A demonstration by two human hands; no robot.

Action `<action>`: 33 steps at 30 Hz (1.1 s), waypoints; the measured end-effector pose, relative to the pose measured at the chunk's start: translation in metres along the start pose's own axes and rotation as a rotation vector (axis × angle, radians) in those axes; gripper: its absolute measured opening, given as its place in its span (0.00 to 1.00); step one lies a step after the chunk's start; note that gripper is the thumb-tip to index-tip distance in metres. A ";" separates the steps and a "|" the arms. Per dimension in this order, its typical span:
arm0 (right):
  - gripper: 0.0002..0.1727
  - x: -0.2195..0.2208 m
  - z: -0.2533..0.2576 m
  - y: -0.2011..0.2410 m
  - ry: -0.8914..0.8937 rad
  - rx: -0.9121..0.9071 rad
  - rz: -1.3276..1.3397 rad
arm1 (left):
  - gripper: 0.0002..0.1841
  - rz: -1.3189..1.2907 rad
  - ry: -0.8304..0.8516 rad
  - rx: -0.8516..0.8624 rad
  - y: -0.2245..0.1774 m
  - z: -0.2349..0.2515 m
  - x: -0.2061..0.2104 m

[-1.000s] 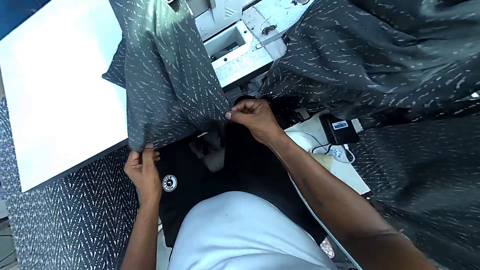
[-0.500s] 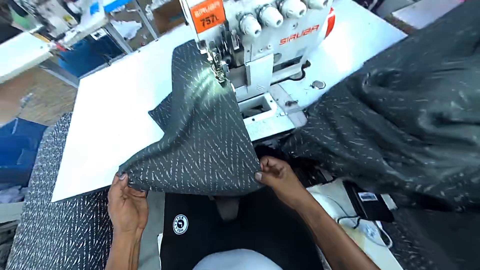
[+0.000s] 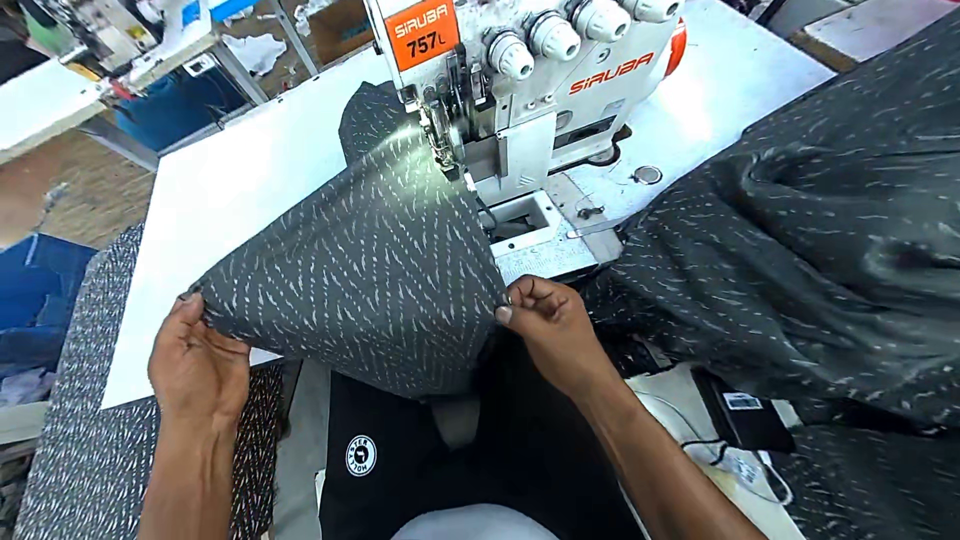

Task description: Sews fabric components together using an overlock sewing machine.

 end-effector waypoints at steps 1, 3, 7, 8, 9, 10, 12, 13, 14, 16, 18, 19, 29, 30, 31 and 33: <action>0.04 0.004 0.005 0.004 -0.014 -0.009 0.013 | 0.15 0.025 0.002 0.005 -0.004 0.006 0.003; 0.05 0.009 0.016 0.009 -0.054 -0.018 0.109 | 0.15 0.054 0.019 0.020 -0.013 0.020 0.009; 0.05 0.017 0.040 0.024 -0.082 -0.065 0.192 | 0.13 0.080 0.071 0.067 -0.034 0.042 0.028; 0.05 0.019 0.046 0.027 -0.077 -0.076 0.167 | 0.13 0.082 0.077 0.077 -0.039 0.046 0.030; 0.06 0.021 0.050 0.030 -0.064 -0.080 0.136 | 0.13 0.092 0.074 0.082 -0.044 0.050 0.032; 0.06 0.023 0.054 0.031 -0.053 -0.074 0.105 | 0.14 0.101 0.067 0.086 -0.049 0.055 0.032; 0.06 0.027 0.061 0.033 -0.057 -0.052 0.037 | 0.14 0.113 0.053 0.081 -0.056 0.069 0.031; 0.07 0.028 0.064 0.033 -0.062 -0.044 0.019 | 0.14 0.109 0.047 0.077 -0.057 0.076 0.033; 0.08 0.028 0.065 0.035 -0.066 -0.038 0.018 | 0.14 0.099 0.057 0.072 -0.059 0.083 0.035; 0.14 0.028 0.062 0.037 -0.073 -0.019 0.030 | 0.14 0.098 0.088 0.075 -0.064 0.089 0.040; 0.20 0.026 0.053 0.036 -0.004 0.025 -0.027 | 0.10 0.192 0.107 0.120 -0.066 0.087 0.035; 0.21 0.024 0.043 0.035 0.081 0.047 -0.101 | 0.09 0.300 0.090 0.165 -0.059 0.080 0.024; 0.07 -0.004 -0.017 0.031 0.809 -0.030 -0.391 | 0.55 0.640 0.251 -0.165 0.171 -0.098 -0.021; 0.05 0.006 -0.015 0.037 0.837 -0.029 -0.303 | 0.50 0.579 0.296 -0.185 0.181 -0.091 -0.011; 0.04 0.013 -0.015 0.042 0.848 -0.022 -0.217 | 0.39 0.474 0.325 -0.205 0.183 -0.086 0.000; 0.05 0.018 -0.024 0.042 0.777 0.025 -0.176 | 0.19 0.271 0.376 -0.269 0.161 -0.086 0.014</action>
Point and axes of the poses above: each hand's wrist, its own z-axis towards the middle knuckle, its own x-axis out of the palm, y = z × x, the point moved 3 cm from there along z, towards the middle knuckle, and after that the axes turned 4 degrees about -x, right-handed, at the moved point
